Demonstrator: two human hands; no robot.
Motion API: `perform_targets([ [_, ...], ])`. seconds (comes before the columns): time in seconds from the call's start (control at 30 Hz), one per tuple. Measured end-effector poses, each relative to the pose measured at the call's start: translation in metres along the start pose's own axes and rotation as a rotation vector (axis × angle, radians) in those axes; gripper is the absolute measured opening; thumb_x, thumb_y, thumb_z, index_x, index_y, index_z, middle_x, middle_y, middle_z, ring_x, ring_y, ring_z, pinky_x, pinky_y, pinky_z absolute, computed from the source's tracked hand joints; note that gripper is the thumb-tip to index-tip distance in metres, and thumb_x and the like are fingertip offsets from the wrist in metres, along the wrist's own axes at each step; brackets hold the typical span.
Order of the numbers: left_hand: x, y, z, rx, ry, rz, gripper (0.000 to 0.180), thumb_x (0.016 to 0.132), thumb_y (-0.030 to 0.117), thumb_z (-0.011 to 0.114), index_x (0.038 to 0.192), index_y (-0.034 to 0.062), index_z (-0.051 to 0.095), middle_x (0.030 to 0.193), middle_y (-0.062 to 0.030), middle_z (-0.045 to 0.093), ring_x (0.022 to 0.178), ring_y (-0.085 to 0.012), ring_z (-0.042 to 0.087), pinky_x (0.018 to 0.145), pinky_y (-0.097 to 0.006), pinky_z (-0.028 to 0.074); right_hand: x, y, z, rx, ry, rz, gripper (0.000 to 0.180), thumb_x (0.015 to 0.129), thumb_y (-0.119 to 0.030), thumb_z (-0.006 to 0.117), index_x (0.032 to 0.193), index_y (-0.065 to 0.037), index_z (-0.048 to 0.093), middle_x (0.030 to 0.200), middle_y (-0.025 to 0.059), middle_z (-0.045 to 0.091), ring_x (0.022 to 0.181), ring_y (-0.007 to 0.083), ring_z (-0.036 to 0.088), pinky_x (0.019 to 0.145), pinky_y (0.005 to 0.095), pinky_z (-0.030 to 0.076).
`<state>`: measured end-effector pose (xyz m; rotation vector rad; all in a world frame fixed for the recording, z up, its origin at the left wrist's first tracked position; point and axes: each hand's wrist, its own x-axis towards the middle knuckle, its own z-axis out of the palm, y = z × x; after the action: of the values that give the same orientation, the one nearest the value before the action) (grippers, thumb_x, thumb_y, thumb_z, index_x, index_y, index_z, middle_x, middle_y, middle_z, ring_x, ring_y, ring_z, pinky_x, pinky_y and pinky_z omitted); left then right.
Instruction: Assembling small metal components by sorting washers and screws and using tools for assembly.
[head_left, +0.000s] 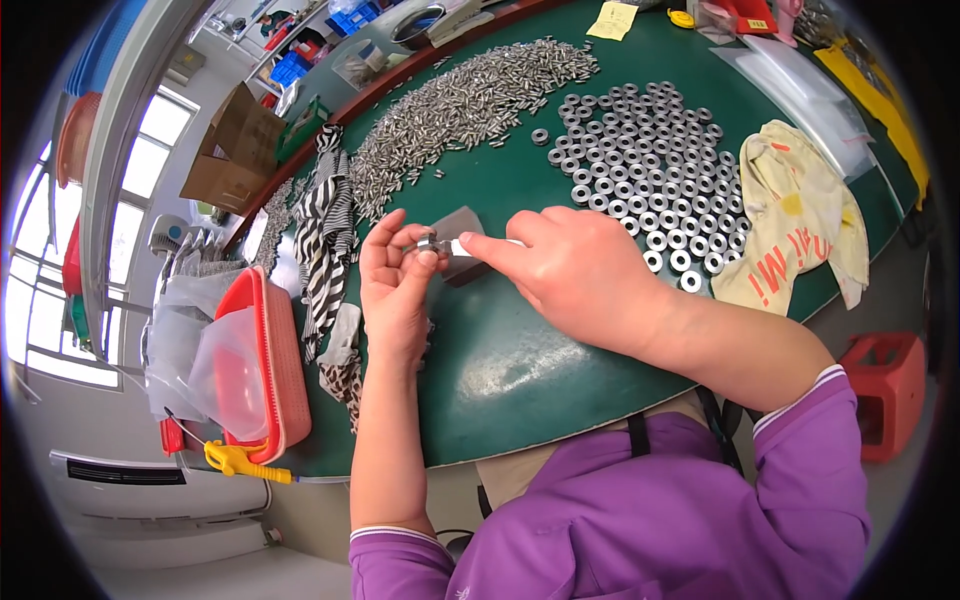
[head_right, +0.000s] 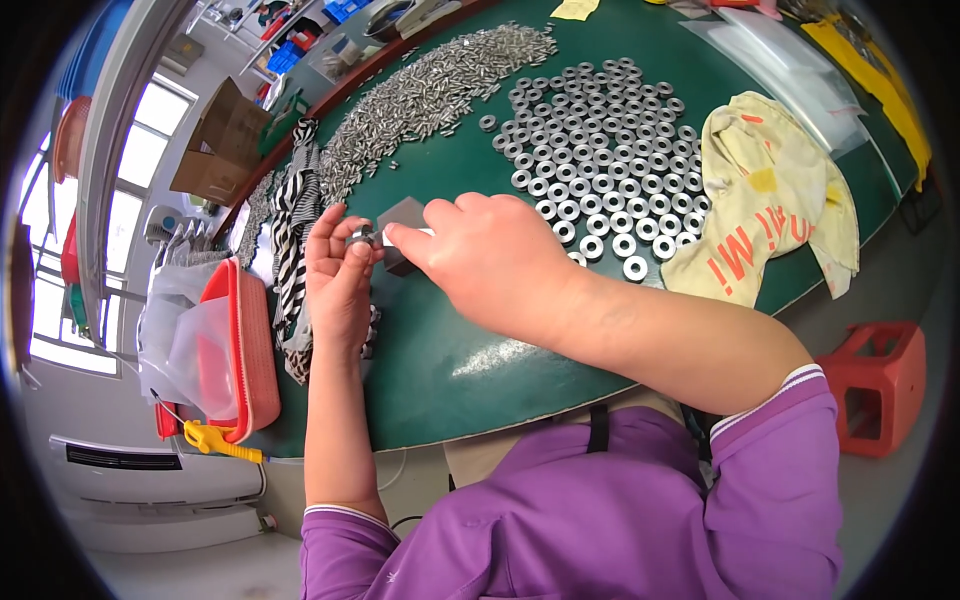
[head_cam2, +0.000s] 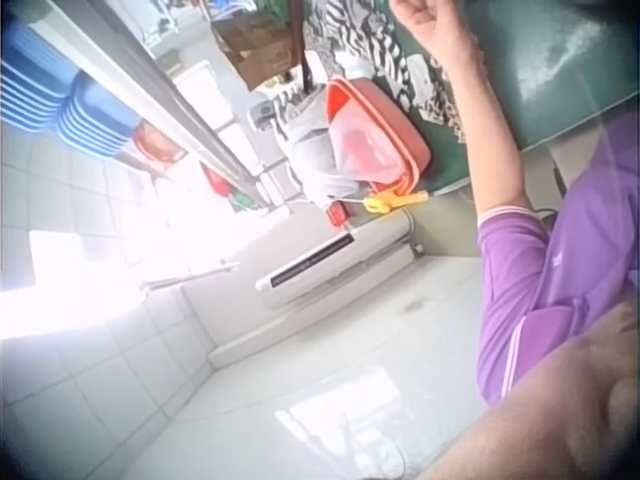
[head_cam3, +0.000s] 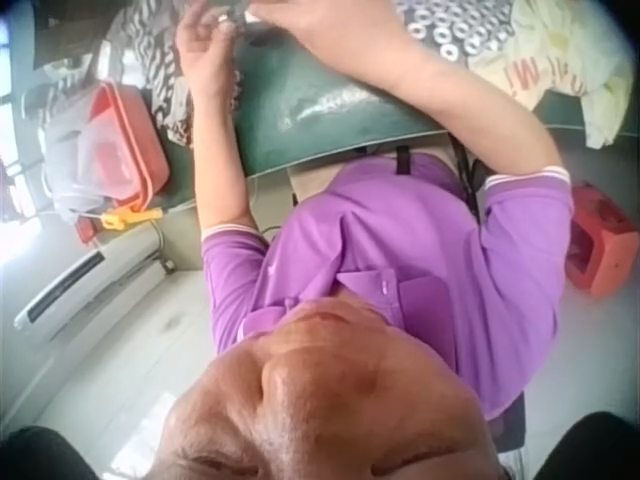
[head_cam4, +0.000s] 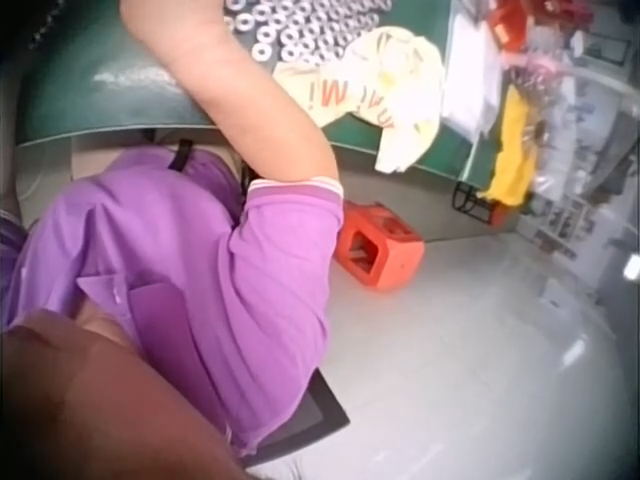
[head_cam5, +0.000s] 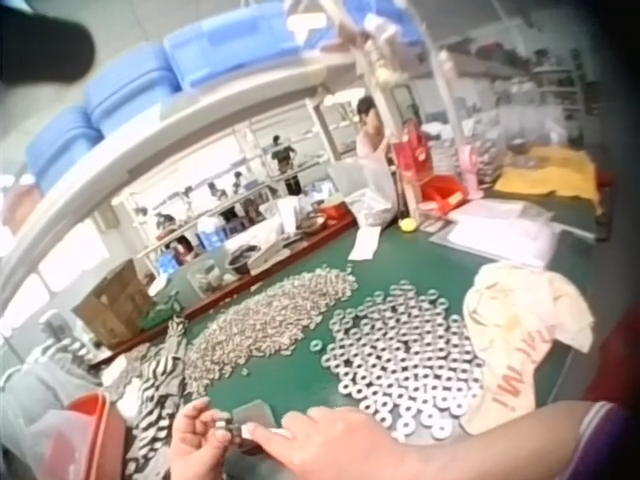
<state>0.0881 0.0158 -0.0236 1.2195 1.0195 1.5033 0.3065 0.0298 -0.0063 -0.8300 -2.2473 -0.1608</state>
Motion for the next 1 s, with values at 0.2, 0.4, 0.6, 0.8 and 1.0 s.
perform_targets([
  [0.2, 0.0012, -0.0033, 0.0003, 0.046, -0.035, 0.108, 0.062, 0.084, -0.005, 0.062, 0.139, 0.0047, 0.033, 0.116, -0.0078, 0.055, 0.097, -0.0129, 0.057, 0.086, -0.026, 0.049, 0.0019, 0.0020, 0.0022, 0.432, -0.154, 0.267, 0.031, 0.085, -0.015, 0.061, 0.115, -0.015, 0.066, 0.084, 0.0087, 0.065, 0.074, 0.0268, 0.064, 0.065, 0.0357, 0.052],
  [0.4, 0.0008, -0.0005, 0.0057, 0.035, 0.000, 0.149, 0.067, 0.083, -0.009, 0.060, 0.140, 0.0051, 0.030, 0.113, -0.0090, 0.056, 0.098, -0.0150, 0.057, 0.088, -0.028, 0.049, 0.0026, 0.0052, 0.0062, 0.773, -0.190, 0.395, 0.033, 0.087, -0.017, 0.060, 0.120, -0.017, 0.064, 0.094, 0.0122, 0.068, 0.078, 0.0301, 0.065, 0.070, 0.0371, 0.053],
  [0.6, 0.0017, -0.0015, 0.0043, 0.048, 0.016, 0.098, 0.065, 0.084, -0.003, 0.063, 0.140, 0.0039, 0.030, 0.113, -0.0084, 0.056, 0.094, -0.0144, 0.058, 0.086, -0.028, 0.050, 0.0014, 0.0040, 0.0022, 0.419, -0.134, 0.275, 0.025, 0.086, -0.017, 0.058, 0.108, -0.014, 0.068, 0.081, 0.0111, 0.064, 0.074, 0.0314, 0.064, 0.066, 0.0409, 0.052],
  [0.8, 0.0036, 0.0020, 0.0050, 0.065, 0.028, 0.035, 0.060, 0.086, -0.004, 0.061, 0.137, 0.0013, 0.031, 0.109, -0.0098, 0.056, 0.087, -0.0147, 0.059, 0.080, -0.028, 0.051, -0.0013, 0.0056, 0.0046, 0.219, -0.025, 0.094, 0.028, 0.081, -0.013, 0.060, 0.108, -0.014, 0.067, 0.078, 0.0059, 0.059, 0.073, 0.0251, 0.062, 0.061, 0.0384, 0.051],
  [1.0, 0.0024, -0.0009, -0.0002, 0.143, -0.007, -0.029, 0.047, 0.091, 0.004, 0.057, 0.133, -0.0002, 0.037, 0.109, -0.0091, 0.057, 0.085, -0.0159, 0.061, 0.077, -0.028, 0.052, 0.0025, 0.0063, 0.0014, 0.047, 0.002, -0.029, 0.031, 0.077, -0.012, 0.060, 0.108, -0.014, 0.066, 0.078, 0.0035, 0.059, 0.074, 0.0212, 0.061, 0.062, 0.0344, 0.050],
])
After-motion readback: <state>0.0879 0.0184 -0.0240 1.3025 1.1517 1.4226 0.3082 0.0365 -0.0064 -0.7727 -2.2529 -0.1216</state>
